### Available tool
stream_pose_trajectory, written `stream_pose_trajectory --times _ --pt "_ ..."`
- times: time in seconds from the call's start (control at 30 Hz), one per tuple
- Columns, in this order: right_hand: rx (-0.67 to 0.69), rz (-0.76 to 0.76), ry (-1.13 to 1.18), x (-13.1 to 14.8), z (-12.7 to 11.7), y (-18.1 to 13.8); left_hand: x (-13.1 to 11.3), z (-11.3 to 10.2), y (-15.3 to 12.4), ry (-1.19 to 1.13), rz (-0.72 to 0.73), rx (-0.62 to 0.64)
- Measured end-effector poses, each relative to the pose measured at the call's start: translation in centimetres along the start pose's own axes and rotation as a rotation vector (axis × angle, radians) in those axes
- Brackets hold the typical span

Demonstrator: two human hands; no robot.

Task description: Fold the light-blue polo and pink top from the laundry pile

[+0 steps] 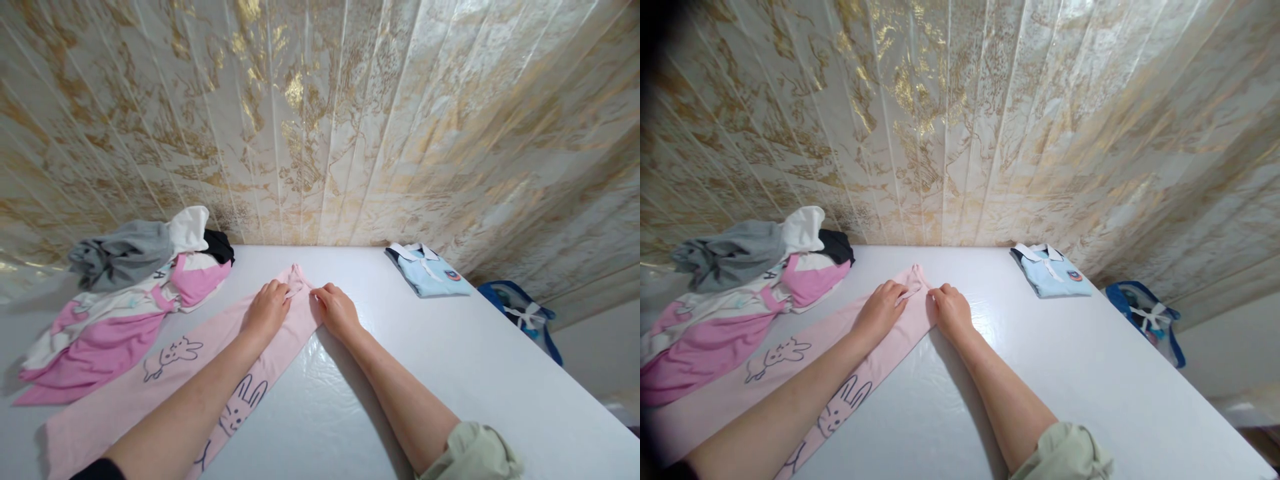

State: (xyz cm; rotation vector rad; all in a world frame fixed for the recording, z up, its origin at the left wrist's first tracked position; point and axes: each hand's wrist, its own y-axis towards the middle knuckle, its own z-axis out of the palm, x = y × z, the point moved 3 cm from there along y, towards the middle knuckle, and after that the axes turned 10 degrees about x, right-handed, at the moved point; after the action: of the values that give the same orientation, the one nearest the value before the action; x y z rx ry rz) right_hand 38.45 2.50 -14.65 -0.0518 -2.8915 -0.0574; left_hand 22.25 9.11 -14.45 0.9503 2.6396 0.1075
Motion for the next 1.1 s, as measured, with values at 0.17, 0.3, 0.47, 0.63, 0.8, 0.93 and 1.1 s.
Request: stream_pose_trajectory --times 0.17,0.3,0.47,0.63,0.8,0.93,1.1 --pt "-0.018 0.002 0.003 0.2 -0.1 -0.1 0.3 0.0 0.2 -0.049 -0.042 -0.043" --pt "-0.029 0.001 0.01 0.2 0.0 -0.1 0.4 0.1 0.0 -0.137 -0.008 -0.083" --pt "-0.046 -0.011 0.039 0.1 0.0 -0.4 -0.1 0.6 -0.3 -0.069 0.067 0.025" --pt "-0.099 -0.015 0.053 0.9 -0.9 -0.5 -0.4 0.7 -0.4 -0.008 0.063 0.04" --pt "-0.015 0.042 0.094 1.6 -1.7 2.2 -0.5 0.8 -0.4 0.022 0.062 0.069" --pt "0.011 0.14 0.182 2.5 -1.7 5.8 -0.7 0.7 -0.5 0.036 0.058 0.088" --pt "0.028 0.222 0.126 4.1 -1.1 9.3 -1.0 0.4 -0.7 0.018 0.057 0.077"
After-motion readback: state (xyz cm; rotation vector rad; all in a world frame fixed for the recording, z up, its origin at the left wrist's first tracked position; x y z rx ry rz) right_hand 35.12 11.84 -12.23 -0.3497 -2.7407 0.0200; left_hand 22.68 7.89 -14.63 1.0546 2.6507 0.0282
